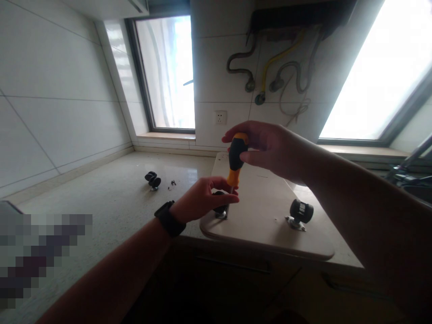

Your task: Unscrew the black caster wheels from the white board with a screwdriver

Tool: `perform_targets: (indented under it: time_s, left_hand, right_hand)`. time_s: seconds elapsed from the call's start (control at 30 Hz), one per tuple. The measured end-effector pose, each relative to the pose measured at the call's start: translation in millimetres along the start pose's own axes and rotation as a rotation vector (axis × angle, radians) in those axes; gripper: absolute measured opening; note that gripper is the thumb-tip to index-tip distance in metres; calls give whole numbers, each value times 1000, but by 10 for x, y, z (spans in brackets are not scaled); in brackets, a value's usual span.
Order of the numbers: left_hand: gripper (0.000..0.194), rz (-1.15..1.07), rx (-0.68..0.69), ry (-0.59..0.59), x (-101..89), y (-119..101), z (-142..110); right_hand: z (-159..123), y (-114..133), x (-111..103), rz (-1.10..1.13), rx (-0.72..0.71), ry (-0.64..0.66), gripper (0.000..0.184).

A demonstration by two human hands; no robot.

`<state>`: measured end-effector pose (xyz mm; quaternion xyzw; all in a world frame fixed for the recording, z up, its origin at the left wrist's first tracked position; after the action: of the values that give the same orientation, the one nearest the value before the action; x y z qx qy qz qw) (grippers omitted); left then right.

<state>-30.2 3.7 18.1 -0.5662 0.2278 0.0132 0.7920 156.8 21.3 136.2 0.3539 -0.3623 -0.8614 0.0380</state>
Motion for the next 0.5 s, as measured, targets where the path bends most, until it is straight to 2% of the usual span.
perform_targets:
  time_s: [0.07, 0.13, 0.27, 0.37, 0.5]
  left_hand:
    - [29, -37, 0, 134, -41, -20, -6]
    - [29, -45, -8, 184, -63, -18, -8]
    - [22, -69, -36, 131, -52, 17, -5]
    - [20, -61, -61, 67, -29, 33, -6]
    - [18, -44, -73, 7, -2, 41, -5]
  right_hand:
    - [10, -28, 23, -23, 21, -24, 27]
    - [23, -42, 49, 0, 15, -51, 26]
    - [28, -3, 64, -29, -21, -114, 32]
    - [12, 39, 16, -87, 10, -140, 45]
    - [-8, 39, -58, -63, 38, -82, 49]
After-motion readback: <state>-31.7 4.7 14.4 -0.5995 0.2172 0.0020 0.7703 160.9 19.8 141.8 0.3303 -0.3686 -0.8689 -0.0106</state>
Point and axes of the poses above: each hand's wrist, its own z-axis towards the middle knuckle, its own x-axis out of the palm, y = z × x, the point moved 1 cm from there along z, towards the middle knuckle, and after that the axes turned 5 degrees about -x, right-handed, at the moved point
